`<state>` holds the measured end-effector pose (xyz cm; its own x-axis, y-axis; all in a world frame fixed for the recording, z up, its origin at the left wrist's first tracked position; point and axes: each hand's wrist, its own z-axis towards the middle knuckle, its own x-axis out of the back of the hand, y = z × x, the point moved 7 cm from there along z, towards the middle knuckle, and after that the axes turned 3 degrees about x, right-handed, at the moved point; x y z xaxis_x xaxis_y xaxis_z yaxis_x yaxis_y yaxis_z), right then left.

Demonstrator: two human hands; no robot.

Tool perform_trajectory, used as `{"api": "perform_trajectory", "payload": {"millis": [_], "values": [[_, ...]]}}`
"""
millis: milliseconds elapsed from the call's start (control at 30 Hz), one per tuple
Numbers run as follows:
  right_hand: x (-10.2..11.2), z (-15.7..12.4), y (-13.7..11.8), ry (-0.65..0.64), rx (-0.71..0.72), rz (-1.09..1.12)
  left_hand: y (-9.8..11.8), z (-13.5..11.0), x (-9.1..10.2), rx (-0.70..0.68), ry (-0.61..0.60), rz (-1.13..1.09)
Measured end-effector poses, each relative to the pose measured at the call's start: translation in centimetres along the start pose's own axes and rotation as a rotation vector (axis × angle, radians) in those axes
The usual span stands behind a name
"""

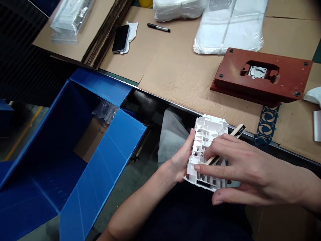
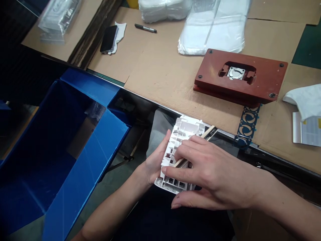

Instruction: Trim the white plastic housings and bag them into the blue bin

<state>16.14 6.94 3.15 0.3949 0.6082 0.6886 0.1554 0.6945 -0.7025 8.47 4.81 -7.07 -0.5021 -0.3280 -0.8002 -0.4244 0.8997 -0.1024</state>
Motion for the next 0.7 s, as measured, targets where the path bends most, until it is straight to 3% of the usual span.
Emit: {"api": "perform_trajectory", "payload": {"millis": [533,700], "values": [[-0.75,-0.33,-0.33,0.088,0.064,-0.097,-0.13,-0.19,0.07,0.033,-0.017,-0.046],[-0.05,-0.79,0.19,0.121,-0.008,-0.006,0.45,-0.47,-0.03,-0.013,-0.076,-0.007]]}}
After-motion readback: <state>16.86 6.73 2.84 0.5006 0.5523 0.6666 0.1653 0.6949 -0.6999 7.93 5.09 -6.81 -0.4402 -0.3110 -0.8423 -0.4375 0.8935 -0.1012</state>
